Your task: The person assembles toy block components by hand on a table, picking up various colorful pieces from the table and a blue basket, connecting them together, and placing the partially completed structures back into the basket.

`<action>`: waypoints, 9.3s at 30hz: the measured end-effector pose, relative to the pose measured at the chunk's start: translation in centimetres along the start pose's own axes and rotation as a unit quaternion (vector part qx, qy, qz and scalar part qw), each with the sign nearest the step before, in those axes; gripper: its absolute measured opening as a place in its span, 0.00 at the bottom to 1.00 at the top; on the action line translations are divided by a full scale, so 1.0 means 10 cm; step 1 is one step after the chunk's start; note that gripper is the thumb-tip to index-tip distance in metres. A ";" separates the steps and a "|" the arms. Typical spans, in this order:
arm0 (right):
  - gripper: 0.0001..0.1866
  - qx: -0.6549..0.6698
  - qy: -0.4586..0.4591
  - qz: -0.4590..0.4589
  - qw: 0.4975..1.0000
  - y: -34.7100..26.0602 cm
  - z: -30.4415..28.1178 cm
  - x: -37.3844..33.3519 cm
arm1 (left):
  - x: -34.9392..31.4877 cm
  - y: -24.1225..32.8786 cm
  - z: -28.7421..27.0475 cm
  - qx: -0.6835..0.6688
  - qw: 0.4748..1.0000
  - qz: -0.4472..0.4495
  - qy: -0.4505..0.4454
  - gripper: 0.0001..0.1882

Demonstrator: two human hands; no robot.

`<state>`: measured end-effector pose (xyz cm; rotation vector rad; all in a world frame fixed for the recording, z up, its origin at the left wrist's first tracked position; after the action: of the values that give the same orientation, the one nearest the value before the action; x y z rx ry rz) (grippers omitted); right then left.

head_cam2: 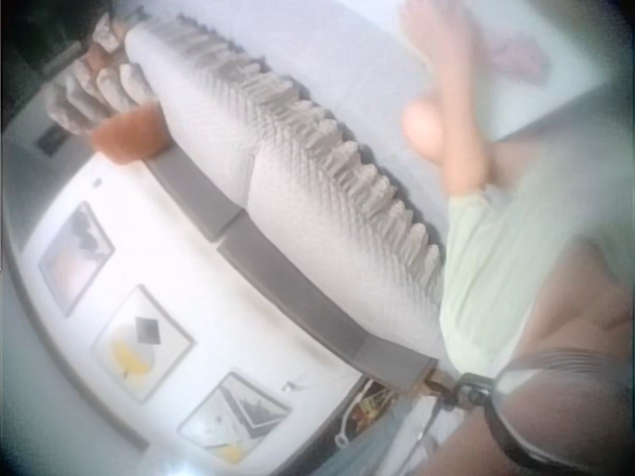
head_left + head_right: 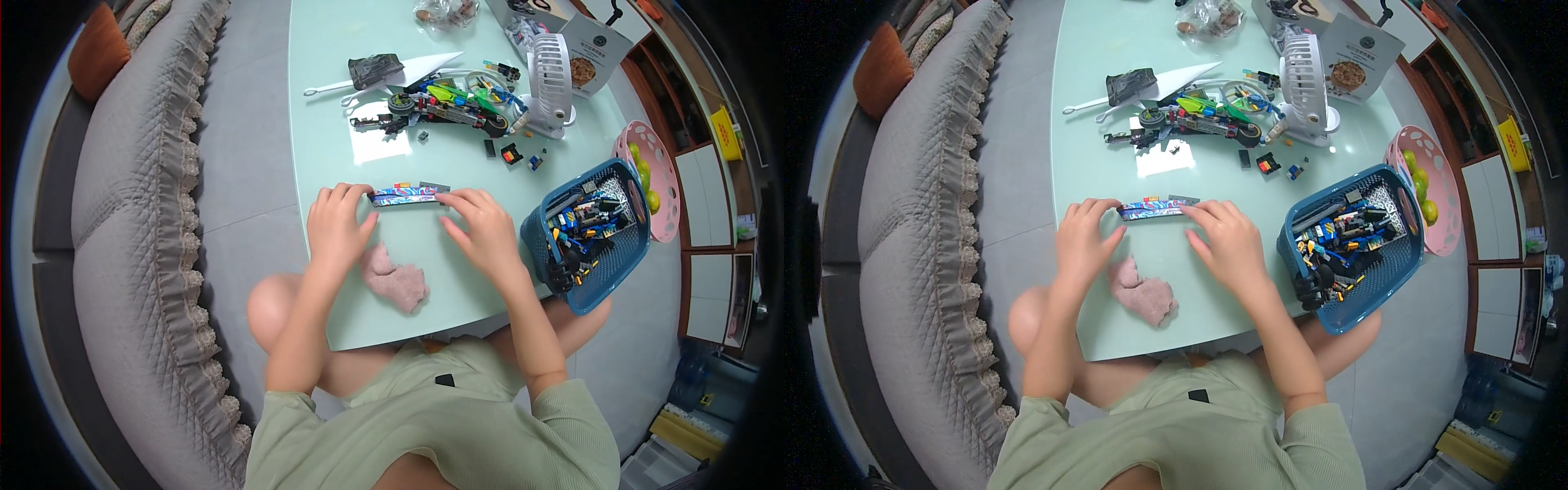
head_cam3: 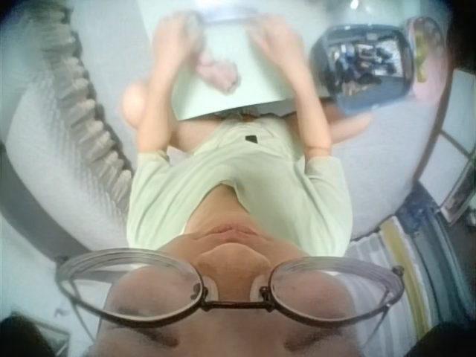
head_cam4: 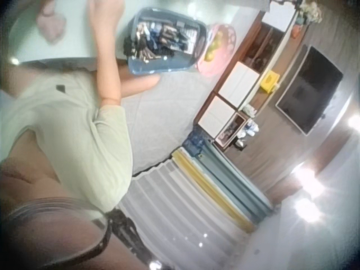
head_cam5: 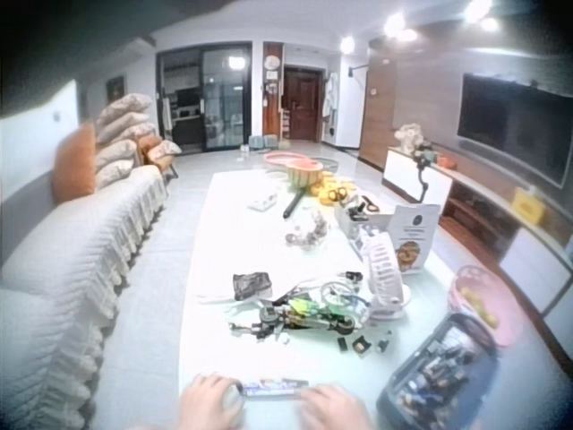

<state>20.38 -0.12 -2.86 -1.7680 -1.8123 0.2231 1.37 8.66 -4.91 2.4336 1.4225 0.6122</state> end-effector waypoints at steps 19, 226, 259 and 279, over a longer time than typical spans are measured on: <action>0.15 -0.019 0.011 -0.016 1.000 0.16 0.21 0.22 | 0.02 0.04 0.05 -0.003 0.999 0.024 0.045 0.19; 0.13 0.005 0.230 0.176 0.957 0.43 -1.84 -1.28 | -0.20 2.70 -0.14 -0.159 0.957 0.240 0.019 0.09; 0.10 0.036 0.212 0.079 0.973 0.15 -1.63 -1.19 | -0.44 2.12 -0.29 -0.109 0.985 0.125 0.056 0.12; 0.11 0.036 0.107 -0.013 0.993 -0.60 -0.82 -0.84 | -0.33 1.09 0.00 -0.065 0.997 0.042 0.015 0.12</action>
<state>18.96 -11.05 4.45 -1.6503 -1.6520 0.0830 8.25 0.48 -1.10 2.4012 1.2543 0.7381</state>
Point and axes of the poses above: each hand's wrist, its own x-axis towards the middle knuckle, its own z-axis out of the palm, y = z × x, the point moved 8 cm from there along x, towards the middle knuckle, and after that the axes turned 2 degrees about y, right-handed, at the moved point
